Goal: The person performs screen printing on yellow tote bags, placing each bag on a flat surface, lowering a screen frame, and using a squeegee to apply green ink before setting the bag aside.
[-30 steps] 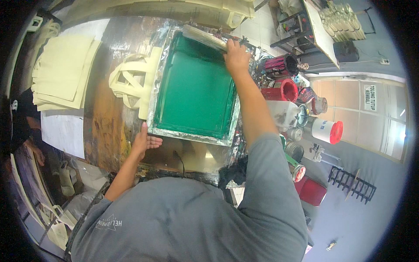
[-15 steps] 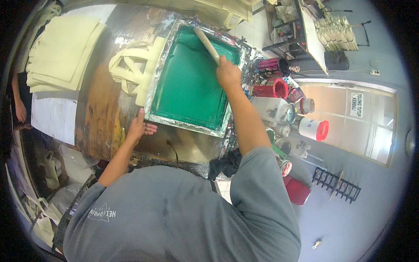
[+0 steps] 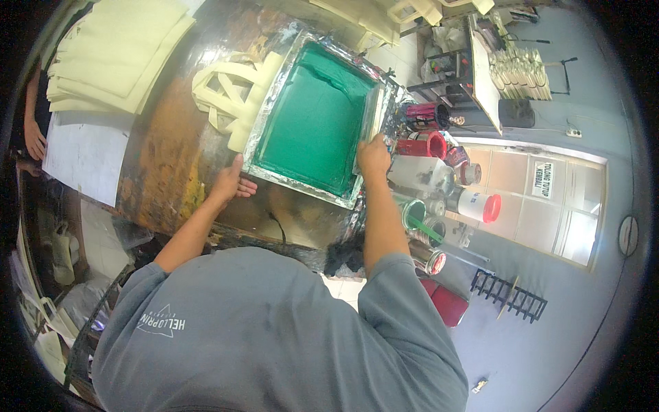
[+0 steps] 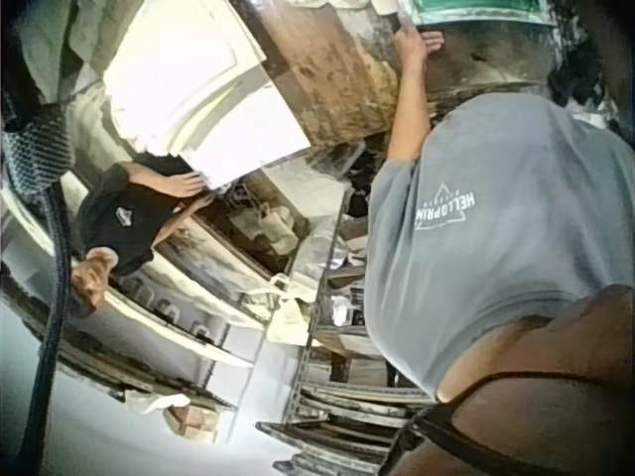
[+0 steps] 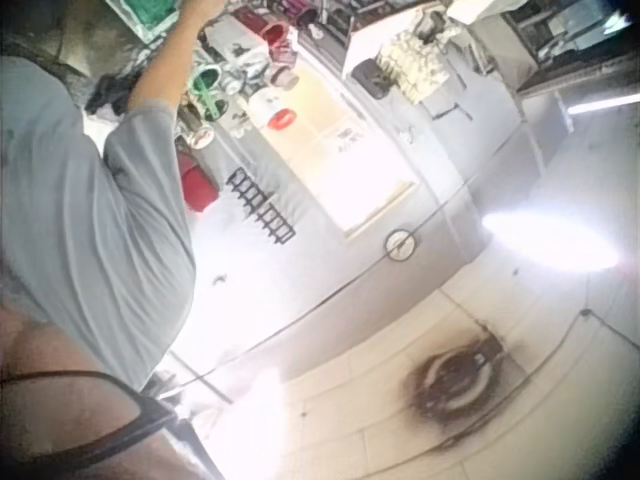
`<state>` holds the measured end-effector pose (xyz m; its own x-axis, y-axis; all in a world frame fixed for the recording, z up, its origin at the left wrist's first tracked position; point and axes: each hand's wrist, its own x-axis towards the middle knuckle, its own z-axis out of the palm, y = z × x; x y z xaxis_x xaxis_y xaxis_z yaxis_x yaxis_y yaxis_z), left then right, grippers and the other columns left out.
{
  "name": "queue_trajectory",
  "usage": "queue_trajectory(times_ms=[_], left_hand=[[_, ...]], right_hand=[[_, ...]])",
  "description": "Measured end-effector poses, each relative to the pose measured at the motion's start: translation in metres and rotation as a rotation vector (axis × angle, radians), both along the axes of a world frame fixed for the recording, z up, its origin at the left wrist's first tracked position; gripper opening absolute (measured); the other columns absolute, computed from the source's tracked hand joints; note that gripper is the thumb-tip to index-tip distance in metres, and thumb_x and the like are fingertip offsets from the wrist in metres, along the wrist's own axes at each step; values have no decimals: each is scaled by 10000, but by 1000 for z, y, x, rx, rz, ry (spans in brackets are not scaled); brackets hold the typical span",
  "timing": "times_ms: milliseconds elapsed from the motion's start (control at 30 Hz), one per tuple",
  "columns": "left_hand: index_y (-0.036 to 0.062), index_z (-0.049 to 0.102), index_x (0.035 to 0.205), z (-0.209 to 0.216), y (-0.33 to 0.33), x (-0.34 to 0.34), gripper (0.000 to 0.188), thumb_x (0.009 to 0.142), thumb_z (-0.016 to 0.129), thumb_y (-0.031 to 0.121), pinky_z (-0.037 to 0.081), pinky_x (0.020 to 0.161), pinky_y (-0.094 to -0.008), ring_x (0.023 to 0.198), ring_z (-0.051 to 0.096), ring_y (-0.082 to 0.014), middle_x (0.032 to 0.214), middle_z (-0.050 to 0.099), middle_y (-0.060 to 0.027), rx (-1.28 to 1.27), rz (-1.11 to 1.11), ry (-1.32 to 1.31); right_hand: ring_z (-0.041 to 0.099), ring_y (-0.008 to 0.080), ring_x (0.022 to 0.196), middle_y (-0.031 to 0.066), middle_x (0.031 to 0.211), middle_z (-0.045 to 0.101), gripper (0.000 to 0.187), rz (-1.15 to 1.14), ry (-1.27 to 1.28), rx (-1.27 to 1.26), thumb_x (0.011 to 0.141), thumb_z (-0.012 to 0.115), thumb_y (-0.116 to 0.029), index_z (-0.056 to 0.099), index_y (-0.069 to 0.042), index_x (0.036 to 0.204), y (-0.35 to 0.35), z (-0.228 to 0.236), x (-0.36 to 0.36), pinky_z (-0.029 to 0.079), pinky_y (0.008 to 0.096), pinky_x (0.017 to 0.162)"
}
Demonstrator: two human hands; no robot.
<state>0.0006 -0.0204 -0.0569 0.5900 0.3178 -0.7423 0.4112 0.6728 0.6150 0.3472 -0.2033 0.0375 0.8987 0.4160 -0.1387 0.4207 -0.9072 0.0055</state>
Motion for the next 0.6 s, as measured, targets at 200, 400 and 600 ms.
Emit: queue_trajectory(times_ms=[200, 400, 600], left_hand=[[-84, 642, 1259, -6, 2, -1, 934, 998, 449, 792, 629, 620, -347, 725, 766, -271, 897, 756, -231, -19, -14, -27], [-91, 650, 1207, -16, 1, -1, 939, 1000, 429, 798, 630, 605, -350, 713, 764, -277, 892, 748, -244, -27, -26, -38], [-99, 634, 1223, -13, -1, 3, 950, 999, 428, 801, 632, 600, -356, 711, 765, -286, 893, 748, -253, -18, -2, -47]], right_hand=[[713, 530, 1003, 353, 1044, 724, 468, -147, 16, 29, 953, 656, -330, 526, 30, 1221, -27, -4, -42, 561, 589, 912], [725, 511, 959, 329, 1026, 730, 472, -196, 12, 70, 940, 675, -329, 518, 34, 1198, -9, -13, -73, 569, 579, 889], [698, 531, 1035, 367, 1091, 709, 498, -336, 102, 302, 906, 667, -323, 548, 70, 1188, 19, -24, -88, 540, 572, 957]])
